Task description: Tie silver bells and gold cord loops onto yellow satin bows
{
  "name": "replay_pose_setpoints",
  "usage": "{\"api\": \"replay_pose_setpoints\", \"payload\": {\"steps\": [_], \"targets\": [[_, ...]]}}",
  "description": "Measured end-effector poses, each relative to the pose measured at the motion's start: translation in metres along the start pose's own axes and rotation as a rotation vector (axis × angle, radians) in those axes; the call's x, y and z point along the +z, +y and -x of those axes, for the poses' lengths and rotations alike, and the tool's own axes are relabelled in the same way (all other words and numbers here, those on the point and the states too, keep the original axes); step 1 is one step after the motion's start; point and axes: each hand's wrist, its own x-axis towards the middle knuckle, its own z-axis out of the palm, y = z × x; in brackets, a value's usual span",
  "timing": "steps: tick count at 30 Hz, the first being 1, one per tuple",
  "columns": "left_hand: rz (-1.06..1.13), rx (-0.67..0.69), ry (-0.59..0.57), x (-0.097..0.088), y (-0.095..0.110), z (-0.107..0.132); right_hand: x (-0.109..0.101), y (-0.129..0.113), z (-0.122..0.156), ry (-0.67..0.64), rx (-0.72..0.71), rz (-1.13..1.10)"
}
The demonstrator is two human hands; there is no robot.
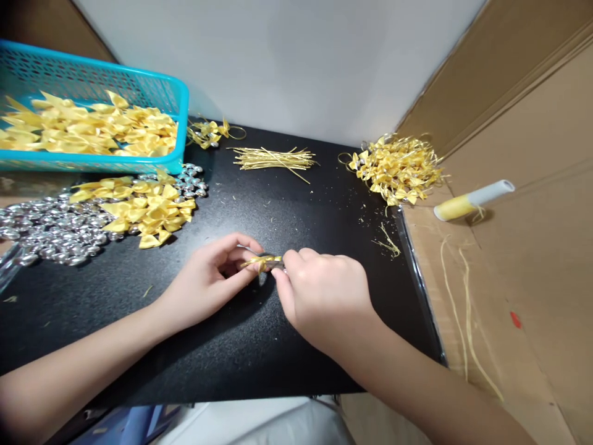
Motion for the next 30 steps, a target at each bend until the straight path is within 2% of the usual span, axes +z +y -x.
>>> {"api": "replay_pose_setpoints", "payload": {"steps": [9,15,22,25,30], "targets": [[-0.125,0.071,0.013,-0.001,0.003,0.000,-0.008,-0.006,-0.007,-0.093,0.000,0.075],[-0.189,0.094,0.009,-0.001,0.004,0.001,-0.016,-0.008,-0.011,-0.202,0.007,0.100],[-0.224,0.113,-0.011,0.000,0.005,0.001,-0.021,-0.011,-0.019,-0.252,-0.025,0.107],[-0.220,0.107,-0.005,-0.001,0.005,0.000,-0.022,-0.010,-0.019,-0.238,-0.052,0.105],[-0.159,0.063,0.007,-0.002,0.005,-0.001,-0.021,-0.005,-0.008,-0.121,-0.060,0.046]]}}
